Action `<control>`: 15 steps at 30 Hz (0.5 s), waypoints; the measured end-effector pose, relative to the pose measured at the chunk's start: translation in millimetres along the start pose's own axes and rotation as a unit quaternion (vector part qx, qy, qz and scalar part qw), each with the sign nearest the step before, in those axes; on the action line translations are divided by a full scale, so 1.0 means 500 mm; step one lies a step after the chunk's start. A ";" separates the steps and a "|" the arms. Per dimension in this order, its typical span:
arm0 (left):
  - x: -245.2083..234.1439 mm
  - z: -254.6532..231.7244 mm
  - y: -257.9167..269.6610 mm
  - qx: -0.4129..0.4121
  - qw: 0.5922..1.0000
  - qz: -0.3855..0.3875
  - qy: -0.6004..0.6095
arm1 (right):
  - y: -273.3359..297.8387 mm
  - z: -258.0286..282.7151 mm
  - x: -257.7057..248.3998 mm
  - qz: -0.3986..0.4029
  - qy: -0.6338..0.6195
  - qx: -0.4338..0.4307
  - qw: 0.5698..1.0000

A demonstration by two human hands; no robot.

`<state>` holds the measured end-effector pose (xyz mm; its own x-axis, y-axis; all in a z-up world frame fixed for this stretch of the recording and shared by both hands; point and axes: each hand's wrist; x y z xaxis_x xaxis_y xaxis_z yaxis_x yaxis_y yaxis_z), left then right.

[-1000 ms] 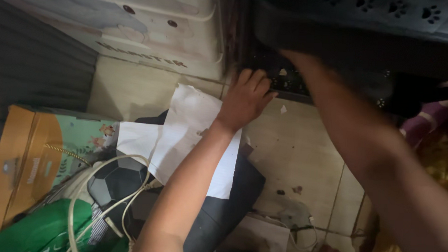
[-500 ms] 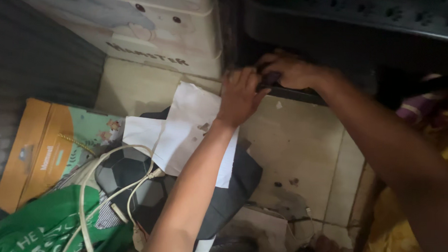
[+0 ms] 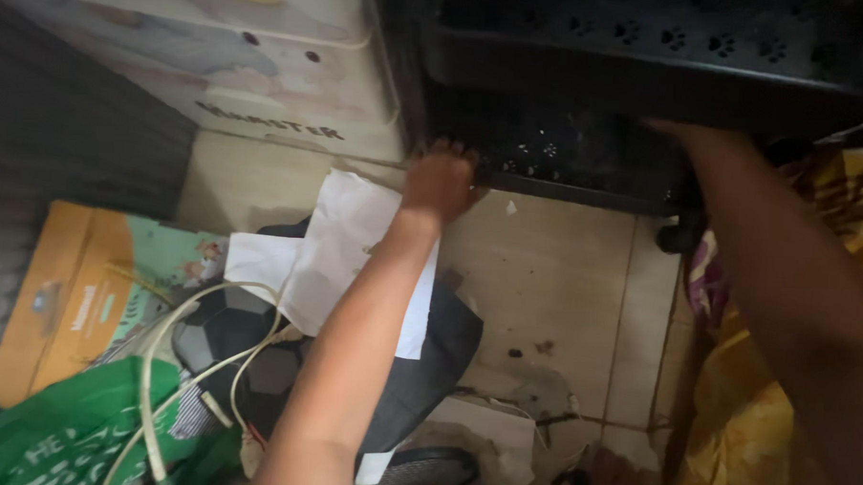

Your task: The person cleans a black plastic storage unit by removing items, wiping the interior with a purple cloth, and placing items back. They also organize various objects on the floor, including a bag, papers, and small containers.

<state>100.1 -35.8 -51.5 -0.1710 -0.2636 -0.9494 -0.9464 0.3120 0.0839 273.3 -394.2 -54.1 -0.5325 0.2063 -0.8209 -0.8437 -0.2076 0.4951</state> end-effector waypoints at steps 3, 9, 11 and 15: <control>0.011 0.004 -0.015 0.014 1.000 -0.006 -0.007 | -0.030 0.000 -0.005 -0.016 0.044 0.047 0.998; 0.029 0.008 -0.012 0.019 0.999 -0.041 -0.018 | -0.002 0.014 0.018 0.049 0.115 0.069 0.990; 0.041 0.014 -0.005 0.028 0.998 -0.052 -0.009 | 0.028 0.016 0.034 0.090 0.131 0.069 0.985; 0.066 0.031 -0.016 0.072 0.992 -0.099 0.007 | 0.106 0.029 0.048 0.170 0.157 0.067 0.971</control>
<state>106.2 -32.7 -88.1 0.0094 -0.3455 -0.9384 -0.9132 0.3793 -0.1488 214.8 -386.4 -43.7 -0.7531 -0.1578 -0.6387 -0.6346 -0.0820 0.7685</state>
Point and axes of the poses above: each hand's wrist, its own y-axis away from the middle knuckle, its own x-axis out of the palm, z = x × y, and after that the axes turned 13 degrees about z, right-handed
